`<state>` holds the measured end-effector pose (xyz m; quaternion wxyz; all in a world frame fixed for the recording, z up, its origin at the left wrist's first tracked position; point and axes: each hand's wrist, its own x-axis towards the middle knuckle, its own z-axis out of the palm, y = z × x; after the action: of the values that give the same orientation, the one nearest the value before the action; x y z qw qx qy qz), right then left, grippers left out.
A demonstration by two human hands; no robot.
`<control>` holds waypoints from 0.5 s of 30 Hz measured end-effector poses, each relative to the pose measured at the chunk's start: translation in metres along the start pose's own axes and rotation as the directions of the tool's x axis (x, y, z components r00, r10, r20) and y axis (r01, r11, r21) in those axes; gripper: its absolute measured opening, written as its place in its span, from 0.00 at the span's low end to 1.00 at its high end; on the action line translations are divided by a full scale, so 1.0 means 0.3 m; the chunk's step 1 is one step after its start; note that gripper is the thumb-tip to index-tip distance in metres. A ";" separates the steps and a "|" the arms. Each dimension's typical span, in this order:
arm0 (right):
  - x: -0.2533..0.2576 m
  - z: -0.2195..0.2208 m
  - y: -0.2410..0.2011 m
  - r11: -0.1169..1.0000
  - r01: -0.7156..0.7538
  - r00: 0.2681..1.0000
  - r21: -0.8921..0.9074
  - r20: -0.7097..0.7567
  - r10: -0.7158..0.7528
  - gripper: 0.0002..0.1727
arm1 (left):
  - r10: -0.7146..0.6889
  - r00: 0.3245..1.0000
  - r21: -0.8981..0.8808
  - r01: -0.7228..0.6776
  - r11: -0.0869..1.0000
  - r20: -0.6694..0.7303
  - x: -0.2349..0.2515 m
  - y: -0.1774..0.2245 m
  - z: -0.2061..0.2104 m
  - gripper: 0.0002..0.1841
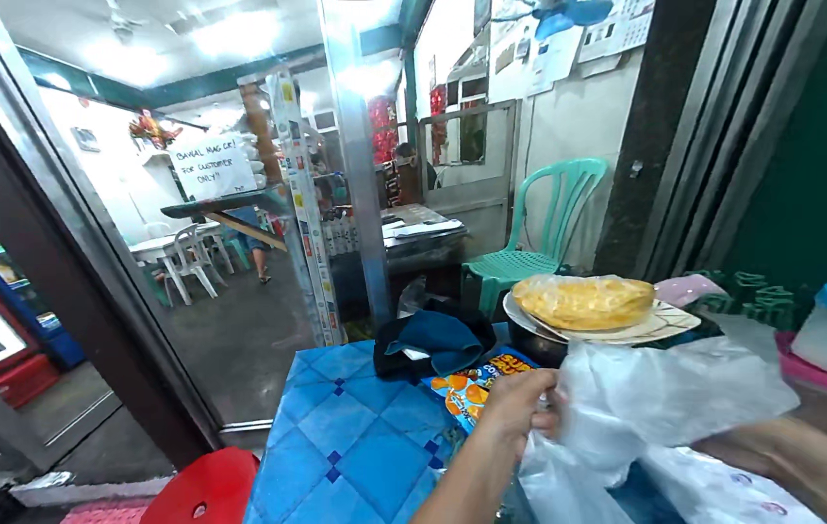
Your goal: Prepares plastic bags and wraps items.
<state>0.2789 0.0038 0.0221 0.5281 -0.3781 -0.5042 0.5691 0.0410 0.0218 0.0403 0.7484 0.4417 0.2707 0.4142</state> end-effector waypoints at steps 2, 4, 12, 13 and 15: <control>-0.015 0.148 -0.101 0.912 -0.324 0.908 -0.251 -0.355 0.224 0.07 | -0.010 1.000 0.003 0.010 1.000 -0.028 0.006 -0.034 -0.021 0.16; -0.005 0.161 -0.099 0.856 -0.390 0.887 -0.339 -0.389 0.250 0.05 | 0.002 0.999 -0.009 -0.002 1.000 -0.045 0.013 -0.072 -0.049 0.13; -0.076 0.217 0.021 0.996 0.047 0.822 0.075 -0.569 0.004 0.08 | 0.150 0.956 -0.040 -0.164 0.986 -0.251 -0.071 -0.166 -0.011 0.16; -0.089 0.238 0.054 0.967 0.146 0.781 0.210 -0.624 0.017 0.09 | 0.164 0.950 -0.043 -0.181 0.982 -0.266 -0.097 -0.172 0.004 0.16; -0.117 0.306 0.094 0.852 0.332 0.701 0.405 -0.710 0.064 0.11 | 0.186 0.932 -0.019 -0.202 0.979 -0.310 -0.140 -0.178 0.035 0.21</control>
<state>0.1898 -0.0449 0.0101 0.8002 -0.3739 -0.1256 0.4517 0.0480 -0.0331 -0.0003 0.6637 0.3778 0.3280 0.5561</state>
